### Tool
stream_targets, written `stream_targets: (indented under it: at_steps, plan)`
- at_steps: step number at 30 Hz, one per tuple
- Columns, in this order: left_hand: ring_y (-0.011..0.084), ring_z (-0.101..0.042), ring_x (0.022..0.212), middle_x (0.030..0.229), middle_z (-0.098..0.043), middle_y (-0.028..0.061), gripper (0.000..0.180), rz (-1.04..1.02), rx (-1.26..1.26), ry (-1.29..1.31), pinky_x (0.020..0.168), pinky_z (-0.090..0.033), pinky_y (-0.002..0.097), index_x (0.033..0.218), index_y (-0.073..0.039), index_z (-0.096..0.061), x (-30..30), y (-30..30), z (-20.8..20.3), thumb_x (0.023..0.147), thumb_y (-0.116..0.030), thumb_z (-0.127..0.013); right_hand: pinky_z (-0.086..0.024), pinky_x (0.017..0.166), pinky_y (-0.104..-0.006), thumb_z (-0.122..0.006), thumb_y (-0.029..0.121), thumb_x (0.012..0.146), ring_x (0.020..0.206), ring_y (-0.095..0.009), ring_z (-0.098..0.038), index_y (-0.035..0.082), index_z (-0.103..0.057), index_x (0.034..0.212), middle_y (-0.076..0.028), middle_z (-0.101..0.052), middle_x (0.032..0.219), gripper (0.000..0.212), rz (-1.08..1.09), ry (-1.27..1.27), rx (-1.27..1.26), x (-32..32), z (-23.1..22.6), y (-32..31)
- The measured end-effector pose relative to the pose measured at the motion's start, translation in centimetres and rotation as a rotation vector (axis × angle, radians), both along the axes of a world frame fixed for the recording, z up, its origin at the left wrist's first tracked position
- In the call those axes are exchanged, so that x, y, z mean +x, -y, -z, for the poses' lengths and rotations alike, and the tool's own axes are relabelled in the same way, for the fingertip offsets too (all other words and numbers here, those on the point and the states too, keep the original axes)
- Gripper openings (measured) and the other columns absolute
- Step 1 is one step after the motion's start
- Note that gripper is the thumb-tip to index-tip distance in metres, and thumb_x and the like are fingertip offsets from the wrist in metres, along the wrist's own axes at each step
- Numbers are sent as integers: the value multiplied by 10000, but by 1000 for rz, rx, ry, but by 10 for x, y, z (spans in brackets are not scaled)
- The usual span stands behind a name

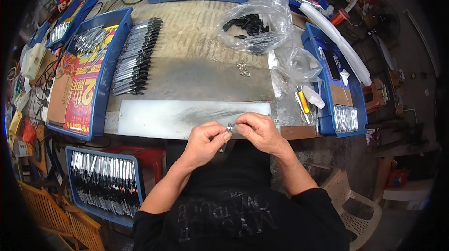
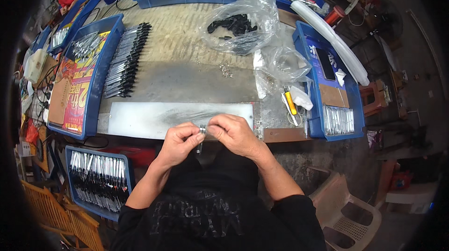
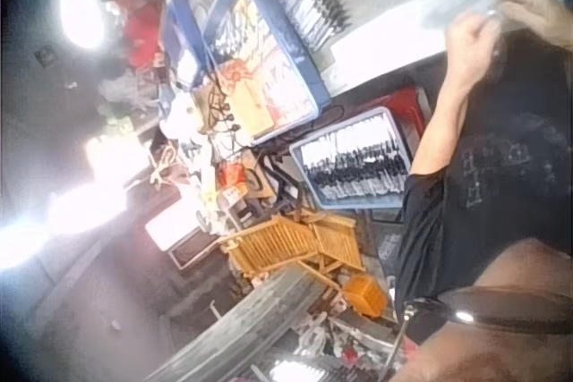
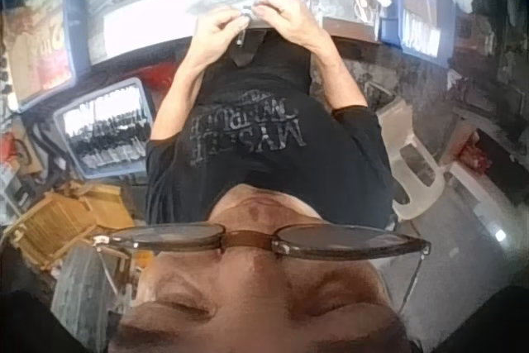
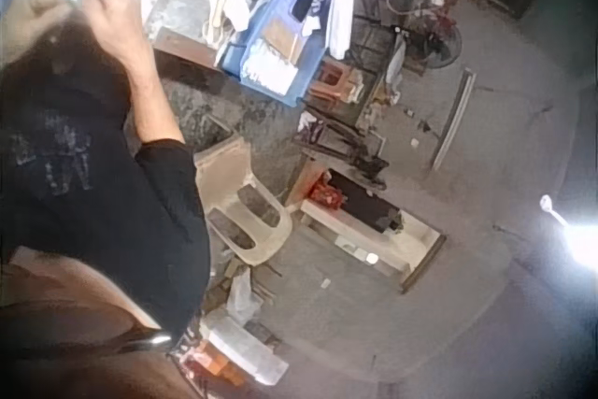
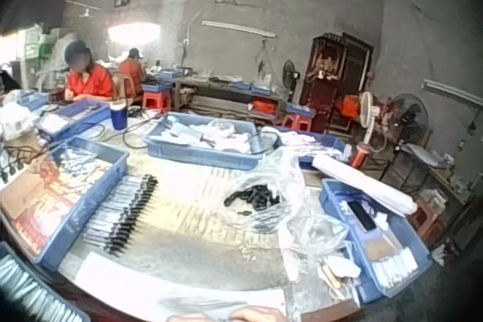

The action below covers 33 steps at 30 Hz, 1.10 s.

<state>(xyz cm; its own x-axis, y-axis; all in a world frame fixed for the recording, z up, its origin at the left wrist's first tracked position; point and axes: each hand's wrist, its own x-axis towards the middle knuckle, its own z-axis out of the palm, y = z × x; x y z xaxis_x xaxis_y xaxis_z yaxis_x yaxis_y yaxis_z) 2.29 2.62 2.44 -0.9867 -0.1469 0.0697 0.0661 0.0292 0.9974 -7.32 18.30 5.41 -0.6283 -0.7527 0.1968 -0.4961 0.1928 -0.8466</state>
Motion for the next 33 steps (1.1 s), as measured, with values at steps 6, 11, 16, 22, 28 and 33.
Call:
stream_targets:
  at_steps: [6,11,16,22,28,33]
  plan:
    - [191,-543,619,686,-568,86,103,169,-244,6,579,-434,290,805,3,-627,1,4,-7,780,-96,-631,-437,560,-327,-605,110,794,616,-246,-561,3,-576,761,-93,-574,672,115,-196,-110,7,-6,0,0]
    - [215,-555,634,720,-573,98,111,164,-161,0,595,-443,306,842,10,-615,-4,2,-1,792,-89,-609,-420,512,-319,-595,84,778,543,-210,-529,-15,-560,722,-103,-546,603,119,-57,-86,-69,1,2,2]
    - [165,-561,645,759,-589,100,101,-72,-348,4,581,-443,275,908,11,-576,-9,-12,1,840,-62,-556,-383,469,-251,-603,101,811,524,-71,-457,-14,-574,738,-42,-549,586,139,177,15,-131,8,15,12]
    - [255,-537,546,634,-517,101,122,-293,-802,-329,494,-424,330,862,-28,-560,-23,-13,1,756,-54,-616,-395,480,-287,-582,89,813,512,-140,-468,-35,-538,715,-99,-554,587,164,340,226,-227,8,27,25]
    - [239,-523,502,590,-481,64,119,-321,-959,-380,455,-411,341,809,-58,-542,-32,8,9,737,-81,-634,-395,499,-333,-547,227,845,502,-212,-475,-6,-552,725,-150,-535,591,263,127,58,61,-35,12,29]
    - [202,-540,512,591,-472,49,111,-317,-1076,-309,445,-433,321,778,-64,-525,-32,16,26,758,-129,-613,-454,629,-394,-547,212,811,730,-350,-594,13,-612,827,-190,-607,781,210,360,-250,110,-142,-7,58]
